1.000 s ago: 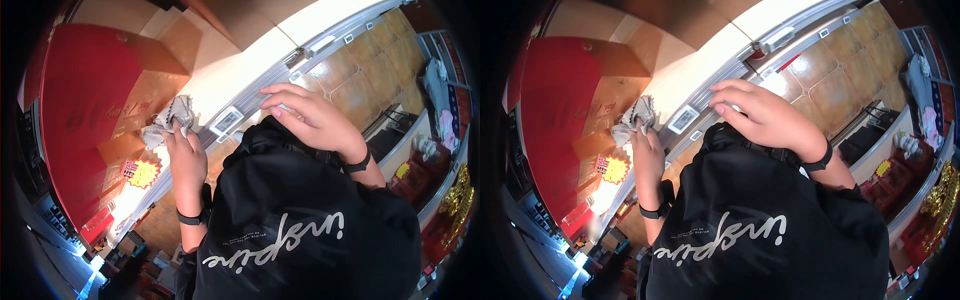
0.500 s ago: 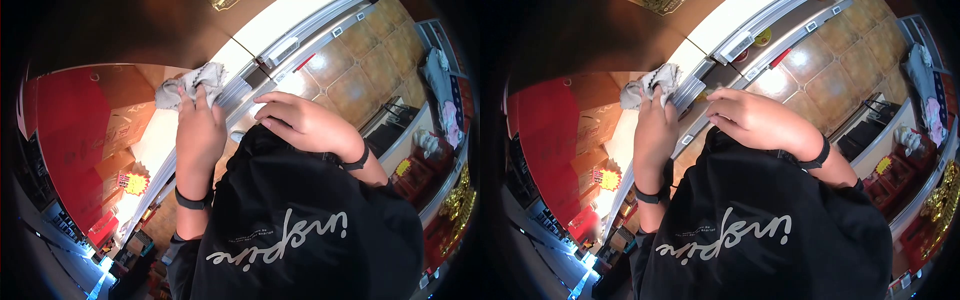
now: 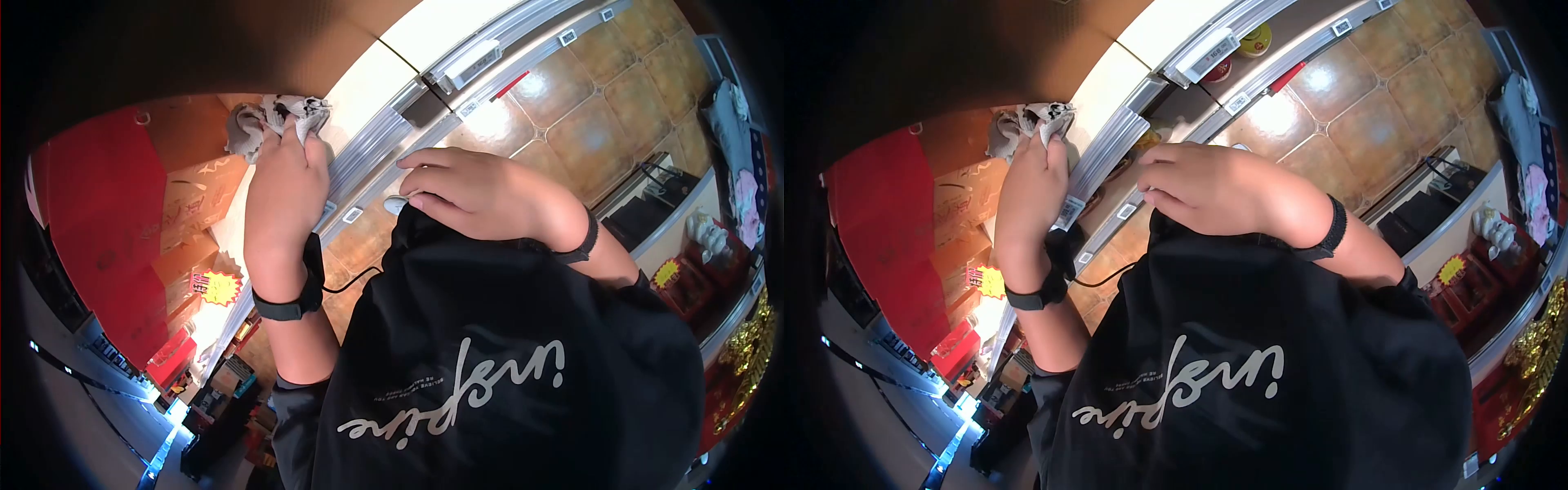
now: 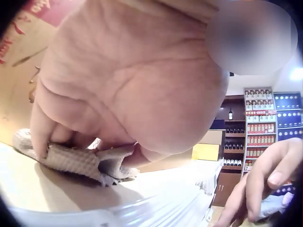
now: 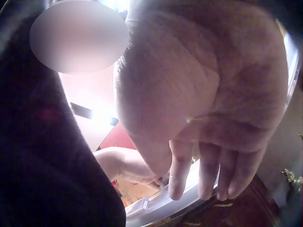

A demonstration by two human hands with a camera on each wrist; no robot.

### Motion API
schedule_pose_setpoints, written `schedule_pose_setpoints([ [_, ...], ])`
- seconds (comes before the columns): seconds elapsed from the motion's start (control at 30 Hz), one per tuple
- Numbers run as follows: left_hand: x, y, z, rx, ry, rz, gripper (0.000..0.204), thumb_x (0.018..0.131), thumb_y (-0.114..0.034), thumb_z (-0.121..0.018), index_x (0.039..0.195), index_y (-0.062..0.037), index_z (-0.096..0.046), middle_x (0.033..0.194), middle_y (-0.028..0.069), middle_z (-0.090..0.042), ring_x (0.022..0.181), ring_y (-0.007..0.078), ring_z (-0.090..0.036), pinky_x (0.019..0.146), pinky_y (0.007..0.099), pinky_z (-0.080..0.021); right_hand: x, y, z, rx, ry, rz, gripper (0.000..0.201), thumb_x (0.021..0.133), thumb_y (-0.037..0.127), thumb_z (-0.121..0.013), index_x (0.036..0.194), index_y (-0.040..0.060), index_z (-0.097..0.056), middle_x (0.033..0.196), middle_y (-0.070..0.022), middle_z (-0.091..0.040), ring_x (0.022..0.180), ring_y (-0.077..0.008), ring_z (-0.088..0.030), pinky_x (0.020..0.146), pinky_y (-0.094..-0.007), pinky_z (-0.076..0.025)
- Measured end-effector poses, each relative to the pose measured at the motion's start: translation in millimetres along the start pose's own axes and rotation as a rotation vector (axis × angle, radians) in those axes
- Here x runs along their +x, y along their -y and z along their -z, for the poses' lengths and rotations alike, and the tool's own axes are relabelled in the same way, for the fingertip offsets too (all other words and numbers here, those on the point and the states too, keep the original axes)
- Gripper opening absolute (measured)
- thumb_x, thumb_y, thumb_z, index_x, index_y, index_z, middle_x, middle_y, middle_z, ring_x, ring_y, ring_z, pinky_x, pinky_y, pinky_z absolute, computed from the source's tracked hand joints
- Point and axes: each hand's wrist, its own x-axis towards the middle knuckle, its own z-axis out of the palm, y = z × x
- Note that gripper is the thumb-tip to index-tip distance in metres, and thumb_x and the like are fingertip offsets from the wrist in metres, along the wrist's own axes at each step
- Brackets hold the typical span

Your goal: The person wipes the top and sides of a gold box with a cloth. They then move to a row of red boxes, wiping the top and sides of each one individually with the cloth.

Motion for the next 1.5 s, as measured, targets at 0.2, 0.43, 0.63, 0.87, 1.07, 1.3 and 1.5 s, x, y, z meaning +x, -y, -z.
schedule_pose_setpoints([
  [0.2,-55.0,-15.8,-11.0,0.078,0.007,0.033,0.059,0.106,-0.027,-0.044,0.149,0.0129,-0.051,0.140,0.0473,-0.053,0.132,0.0539,-0.057,0.110,0.0503,-0.050,5.7,0.1,-5.5,0.020,0.044,0.027,0.016,0.105,0.018,-0.063,0.114,0.0079,-0.070,0.135,-0.0115,-0.067,0.111,-0.0331,-0.069,0.095,-0.0423,-0.057],
  [0.43,-37.0,-46.2,-3.2,0.251,0.086,0.042,0.057,0.103,-0.027,-0.052,0.144,0.0134,-0.056,0.133,0.0454,-0.060,0.118,0.0500,-0.067,0.102,0.0473,-0.055,15.4,5.3,-6.1,0.054,0.077,0.069,0.020,0.103,0.017,-0.063,0.118,0.0046,-0.068,0.130,-0.0136,-0.065,0.108,-0.0360,-0.068,0.093,-0.0451,-0.057],
  [0.63,-19.7,-66.3,-30.5,0.360,-0.259,-0.255,0.057,0.102,-0.030,-0.053,0.142,0.0108,-0.059,0.114,0.0374,-0.069,0.101,0.0444,-0.072,0.090,0.0485,-0.058,6.2,1.8,-3.5,0.008,-0.018,0.005,0.021,0.101,0.017,-0.063,0.114,0.0009,-0.067,0.113,-0.0147,-0.064,0.105,-0.0367,-0.066,0.089,-0.0452,-0.056],
  [0.87,-37.8,-48.5,-15.9,0.249,-0.006,0.099,0.055,0.101,-0.028,-0.051,0.138,0.0112,-0.062,0.119,0.0403,-0.068,0.101,0.0410,-0.074,0.088,0.0455,-0.060,-1.6,5.7,5.6,0.123,-0.168,0.005,0.025,0.101,0.007,-0.063,0.125,0.0029,-0.069,0.138,-0.0141,-0.064,0.112,-0.0348,-0.069,0.097,-0.0412,-0.056],
  [1.07,-67.9,8.9,-28.5,0.277,-0.126,0.232,0.052,0.102,-0.025,-0.049,0.131,0.0152,-0.063,0.093,0.0322,-0.073,0.077,0.0427,-0.074,0.072,0.0471,-0.061,15.3,17.7,1.6,0.080,-0.030,0.026,0.024,0.100,0.010,-0.065,0.121,0.0009,-0.069,0.133,-0.0162,-0.065,0.113,-0.0388,-0.068,0.097,-0.0443,-0.056],
  [1.3,-92.5,49.7,-29.1,0.197,-0.245,0.403,0.032,0.097,-0.026,-0.064,0.106,0.0048,-0.069,0.093,0.0278,-0.075,0.081,0.0381,-0.076,0.071,0.0470,-0.062,40.2,36.6,-19.7,0.071,0.262,0.125,0.024,0.100,0.011,-0.066,0.122,0.0021,-0.070,0.136,-0.0157,-0.064,0.113,-0.0384,-0.069,0.096,-0.0435,-0.057],
  [1.5,-126.6,92.6,-25.7,-0.207,-0.503,0.247,0.038,0.088,-0.016,-0.076,0.123,-0.0037,-0.072,0.100,0.0259,-0.074,0.092,0.0364,-0.074,0.080,0.0425,-0.060,57.3,46.4,-40.2,0.067,0.386,0.249,0.024,0.101,0.013,-0.066,0.123,0.0036,-0.070,0.139,-0.0157,-0.063,0.118,-0.0385,-0.067,0.099,-0.0442,-0.056],
])
